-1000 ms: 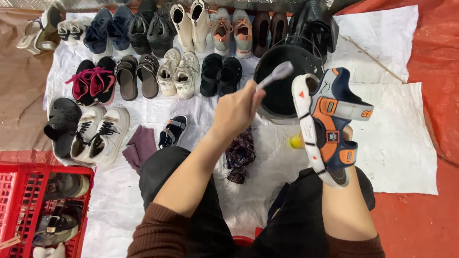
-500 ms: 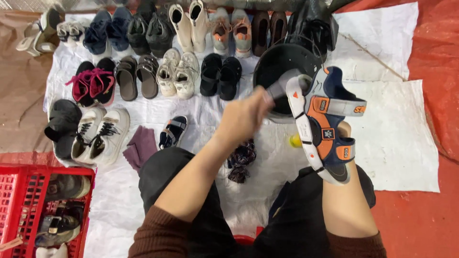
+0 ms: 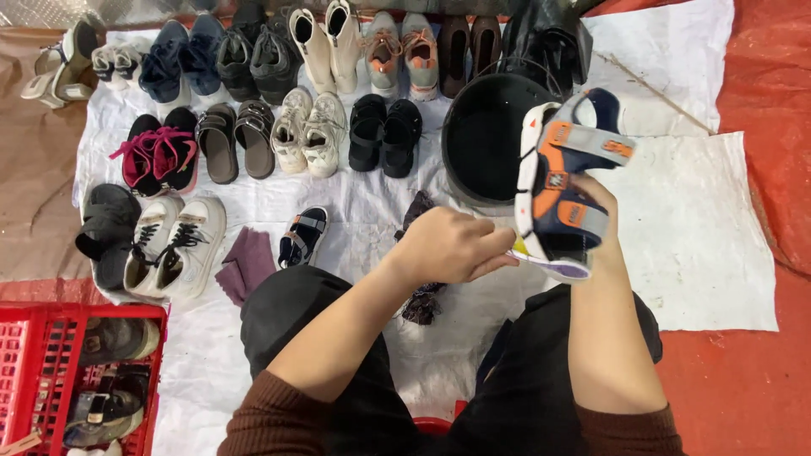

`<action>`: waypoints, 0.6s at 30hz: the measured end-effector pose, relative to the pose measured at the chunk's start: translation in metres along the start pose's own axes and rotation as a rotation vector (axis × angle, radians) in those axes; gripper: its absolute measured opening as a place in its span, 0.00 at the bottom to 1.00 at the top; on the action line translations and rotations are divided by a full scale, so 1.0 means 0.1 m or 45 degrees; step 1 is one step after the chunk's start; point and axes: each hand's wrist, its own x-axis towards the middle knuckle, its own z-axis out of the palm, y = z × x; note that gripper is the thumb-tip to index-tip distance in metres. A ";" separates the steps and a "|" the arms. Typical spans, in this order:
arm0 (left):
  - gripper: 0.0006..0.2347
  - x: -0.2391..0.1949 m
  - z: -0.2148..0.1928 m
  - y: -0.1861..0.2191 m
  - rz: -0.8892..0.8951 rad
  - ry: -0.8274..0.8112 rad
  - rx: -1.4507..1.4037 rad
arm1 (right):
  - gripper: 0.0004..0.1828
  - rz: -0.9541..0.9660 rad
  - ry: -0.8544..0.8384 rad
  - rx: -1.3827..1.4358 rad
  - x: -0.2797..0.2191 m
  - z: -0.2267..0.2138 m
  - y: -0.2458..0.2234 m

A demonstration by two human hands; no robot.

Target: The person scrubs a child's sneaker with a toothbrush dipped in water from a black bucket, then wipes the shoe with a cloth. The person scrubs the sole and sides of the shoe, then wipes it with a cloth.

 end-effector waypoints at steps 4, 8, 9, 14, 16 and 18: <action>0.13 -0.09 0.06 -0.18 -0.140 -0.042 -0.107 | 0.28 0.000 0.057 -0.053 -0.06 0.08 -0.02; 0.13 -0.16 0.02 -0.33 -0.594 -0.034 -0.021 | 0.23 -0.054 0.113 -0.055 -0.03 0.36 -0.18; 0.13 -0.19 0.03 -0.33 -0.763 -0.060 0.048 | 0.18 -0.097 0.158 -0.040 -0.03 0.44 -0.21; 0.10 -0.16 0.18 -0.07 -0.849 -0.284 0.100 | 0.18 -0.227 0.299 -0.121 -0.15 0.65 -0.26; 0.10 -0.12 0.20 0.02 -0.711 -0.211 0.118 | 0.21 -0.253 0.349 -0.090 -0.05 0.51 -0.19; 0.10 -0.02 0.08 0.10 -0.363 -0.209 0.177 | 0.20 -0.312 0.446 -0.234 0.15 0.26 -0.09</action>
